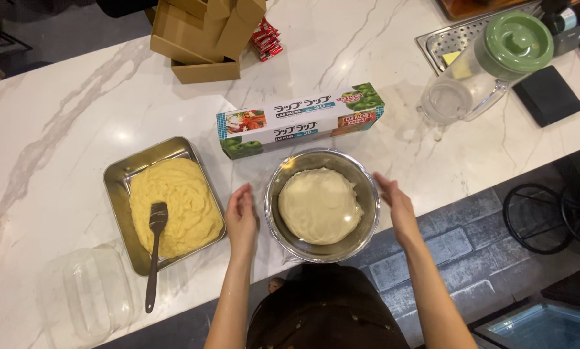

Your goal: The person kneads a ball of dough in a metal bowl, washes hands at the sink, retrieves plastic wrap, and covers the bowl. They then use a spatula to transfer a yellow batter from a metal tray into a clear plastic container.

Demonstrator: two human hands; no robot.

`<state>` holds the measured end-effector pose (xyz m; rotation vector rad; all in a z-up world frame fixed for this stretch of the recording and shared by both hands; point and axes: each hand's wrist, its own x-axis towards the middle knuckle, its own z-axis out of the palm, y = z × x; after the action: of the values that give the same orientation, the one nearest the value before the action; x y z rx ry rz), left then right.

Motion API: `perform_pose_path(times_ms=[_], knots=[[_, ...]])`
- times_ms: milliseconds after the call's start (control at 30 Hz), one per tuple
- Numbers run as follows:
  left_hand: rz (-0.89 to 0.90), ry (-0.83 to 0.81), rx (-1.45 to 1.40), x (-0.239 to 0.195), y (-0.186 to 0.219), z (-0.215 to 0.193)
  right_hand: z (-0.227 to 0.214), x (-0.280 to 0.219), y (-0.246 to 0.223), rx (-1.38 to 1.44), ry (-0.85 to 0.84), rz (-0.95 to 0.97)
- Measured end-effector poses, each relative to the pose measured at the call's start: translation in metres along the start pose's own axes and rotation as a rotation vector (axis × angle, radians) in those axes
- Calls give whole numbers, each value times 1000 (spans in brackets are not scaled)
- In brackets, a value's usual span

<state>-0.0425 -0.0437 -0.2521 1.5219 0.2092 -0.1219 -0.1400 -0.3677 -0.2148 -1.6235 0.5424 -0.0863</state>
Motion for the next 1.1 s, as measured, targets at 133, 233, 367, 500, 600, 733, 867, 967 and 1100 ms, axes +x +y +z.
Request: perform_pose_path(times_ms=[133,233,367,500,600,733,867,967,1100], knots=[[200,-214,78,13,24,12,7,-22,0,-23,338,-363],[11,-415,-148,28,29,31,29,-28,0,41,239,-360],[-151,-445,-365,11,17,43,46,-12,-7,253,138,-139],[-123,-343,-488,-48,-8,43,25,28,-15,413,-126,-82],[-302,-331,-453,-99,-22,45,8,72,-20,192,-401,-86],[-460,-296,-276,-128,-29,33,4,121,-16,466,-496,124],[-301,-127,-59,-104,-11,10,-14,102,-14,120,113,-72],[20,-215,-49,-69,7,17,-23,36,-3,281,213,-191],[162,-467,-185,-25,18,54,10,-36,12,316,286,-56]])
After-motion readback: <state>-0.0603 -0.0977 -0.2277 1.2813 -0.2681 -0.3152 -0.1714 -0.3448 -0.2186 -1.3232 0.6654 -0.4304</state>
